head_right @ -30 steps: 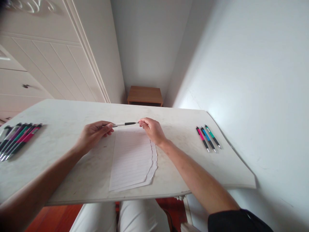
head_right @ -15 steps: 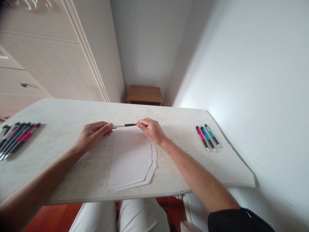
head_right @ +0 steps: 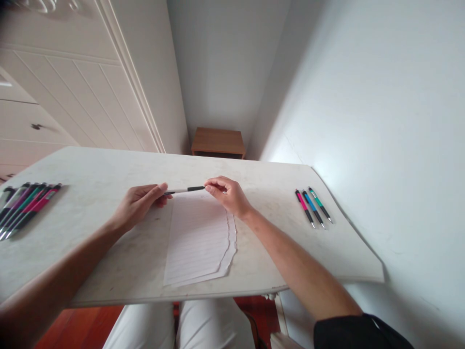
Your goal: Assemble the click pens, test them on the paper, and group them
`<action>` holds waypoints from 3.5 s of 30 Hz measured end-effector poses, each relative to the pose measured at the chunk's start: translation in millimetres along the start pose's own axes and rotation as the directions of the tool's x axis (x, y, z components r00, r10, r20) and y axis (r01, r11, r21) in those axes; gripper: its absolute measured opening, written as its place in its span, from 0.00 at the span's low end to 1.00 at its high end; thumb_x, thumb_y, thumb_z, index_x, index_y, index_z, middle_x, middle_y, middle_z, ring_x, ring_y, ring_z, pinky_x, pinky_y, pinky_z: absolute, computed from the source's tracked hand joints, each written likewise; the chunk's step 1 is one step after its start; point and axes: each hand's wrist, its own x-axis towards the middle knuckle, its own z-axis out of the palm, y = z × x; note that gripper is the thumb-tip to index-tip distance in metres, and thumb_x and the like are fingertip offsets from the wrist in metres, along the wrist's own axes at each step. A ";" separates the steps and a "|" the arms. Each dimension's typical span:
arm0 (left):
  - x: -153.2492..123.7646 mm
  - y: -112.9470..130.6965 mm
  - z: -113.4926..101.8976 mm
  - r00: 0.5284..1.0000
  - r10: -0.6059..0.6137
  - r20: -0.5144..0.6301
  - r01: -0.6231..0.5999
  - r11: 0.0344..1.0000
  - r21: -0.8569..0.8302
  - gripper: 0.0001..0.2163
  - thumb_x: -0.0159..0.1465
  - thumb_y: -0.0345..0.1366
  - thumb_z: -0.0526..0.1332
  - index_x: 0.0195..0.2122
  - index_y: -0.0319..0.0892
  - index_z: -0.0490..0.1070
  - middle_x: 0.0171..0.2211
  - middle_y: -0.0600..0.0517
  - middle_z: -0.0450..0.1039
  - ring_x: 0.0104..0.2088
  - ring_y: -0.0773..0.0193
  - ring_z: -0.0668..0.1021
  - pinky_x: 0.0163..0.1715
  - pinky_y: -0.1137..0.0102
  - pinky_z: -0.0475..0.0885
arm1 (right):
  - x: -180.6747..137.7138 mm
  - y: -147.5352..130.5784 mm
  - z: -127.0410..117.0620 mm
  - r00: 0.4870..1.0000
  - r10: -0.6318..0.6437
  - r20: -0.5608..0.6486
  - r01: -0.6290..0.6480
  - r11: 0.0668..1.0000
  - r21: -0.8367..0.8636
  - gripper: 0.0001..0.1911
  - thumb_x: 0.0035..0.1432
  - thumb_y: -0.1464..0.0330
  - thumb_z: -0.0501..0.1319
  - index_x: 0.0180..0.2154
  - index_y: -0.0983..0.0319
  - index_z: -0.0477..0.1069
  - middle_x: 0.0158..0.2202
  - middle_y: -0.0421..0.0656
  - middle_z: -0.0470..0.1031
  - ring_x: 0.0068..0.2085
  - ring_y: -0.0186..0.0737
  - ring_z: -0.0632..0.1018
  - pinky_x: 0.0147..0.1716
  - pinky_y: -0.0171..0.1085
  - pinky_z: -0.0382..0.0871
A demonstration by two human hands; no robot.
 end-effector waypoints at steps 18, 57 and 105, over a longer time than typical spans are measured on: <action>-2.3 3.2 5.8 0.995 -0.096 -0.018 0.091 0.975 -0.203 0.24 0.63 0.59 0.54 0.40 0.41 0.71 0.11 0.62 0.53 0.12 0.71 0.56 0.14 0.75 0.49 | -4.1 -4.0 6.7 0.997 0.081 0.018 -0.082 0.986 0.148 0.13 0.51 0.59 0.69 0.34 0.61 0.78 0.32 0.41 0.78 0.34 0.36 0.76 0.36 0.36 0.71; -1.2 5.7 5.6 0.994 -0.088 0.066 0.104 0.951 -0.292 0.24 0.62 0.59 0.57 0.27 0.39 0.68 0.18 0.54 0.67 0.17 0.71 0.64 0.17 0.74 0.58 | -2.2 -3.2 4.9 0.977 0.204 0.060 -0.212 0.965 0.156 0.24 0.58 0.48 0.61 0.28 0.63 0.74 0.28 0.43 0.76 0.29 0.33 0.74 0.29 0.33 0.68; -2.2 1.4 6.5 0.999 -0.004 0.053 0.027 0.896 -0.444 0.17 0.53 0.46 0.71 0.37 0.38 0.79 0.32 0.46 0.79 0.33 0.59 0.79 0.35 0.65 0.76 | -3.2 -4.9 2.9 0.988 0.152 -0.024 -0.150 0.987 0.061 0.22 0.56 0.49 0.63 0.30 0.63 0.75 0.29 0.43 0.77 0.30 0.35 0.75 0.31 0.35 0.69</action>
